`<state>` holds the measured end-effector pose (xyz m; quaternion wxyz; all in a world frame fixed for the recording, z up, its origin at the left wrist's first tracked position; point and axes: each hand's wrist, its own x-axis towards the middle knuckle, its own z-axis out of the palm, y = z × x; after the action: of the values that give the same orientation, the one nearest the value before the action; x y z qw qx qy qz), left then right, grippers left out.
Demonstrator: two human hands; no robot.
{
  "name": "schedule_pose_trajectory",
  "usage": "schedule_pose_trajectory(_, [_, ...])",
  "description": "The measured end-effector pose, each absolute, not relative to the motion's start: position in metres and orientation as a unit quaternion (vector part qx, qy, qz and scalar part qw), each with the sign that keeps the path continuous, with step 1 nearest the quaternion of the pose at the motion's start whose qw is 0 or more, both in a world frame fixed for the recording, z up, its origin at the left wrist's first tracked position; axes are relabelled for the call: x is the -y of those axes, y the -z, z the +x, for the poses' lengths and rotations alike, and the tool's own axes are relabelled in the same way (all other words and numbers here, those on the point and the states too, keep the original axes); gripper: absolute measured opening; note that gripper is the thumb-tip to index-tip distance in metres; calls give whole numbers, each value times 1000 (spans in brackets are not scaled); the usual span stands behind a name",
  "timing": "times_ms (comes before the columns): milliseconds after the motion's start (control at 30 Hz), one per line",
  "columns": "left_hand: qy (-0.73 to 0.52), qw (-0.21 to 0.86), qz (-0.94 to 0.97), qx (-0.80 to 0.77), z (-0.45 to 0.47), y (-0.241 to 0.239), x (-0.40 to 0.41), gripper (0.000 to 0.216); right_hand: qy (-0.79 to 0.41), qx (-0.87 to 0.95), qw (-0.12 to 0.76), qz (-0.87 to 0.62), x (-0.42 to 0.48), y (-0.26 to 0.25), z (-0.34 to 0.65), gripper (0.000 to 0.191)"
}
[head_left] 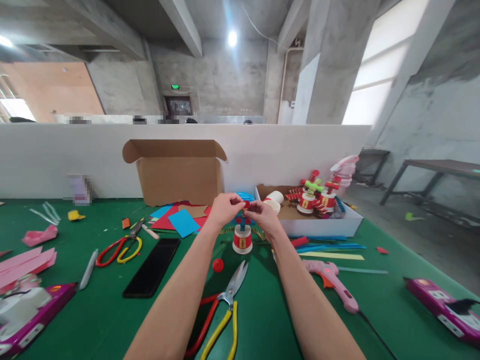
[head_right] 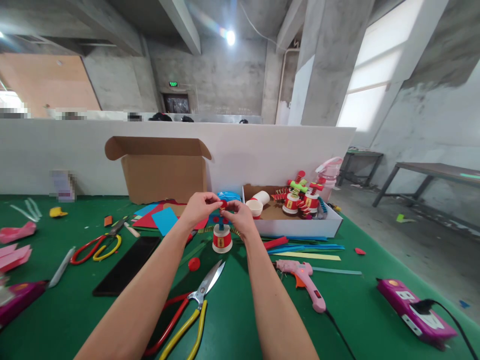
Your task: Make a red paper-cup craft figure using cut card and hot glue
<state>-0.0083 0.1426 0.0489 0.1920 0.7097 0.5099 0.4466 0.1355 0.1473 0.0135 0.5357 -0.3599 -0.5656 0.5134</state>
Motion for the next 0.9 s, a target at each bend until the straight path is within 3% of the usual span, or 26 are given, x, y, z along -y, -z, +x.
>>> schedule_pose_trajectory(900, [-439,195,720,-501,-10,-49,-142,17,-524,554,539,-358,-146,-12,135,29])
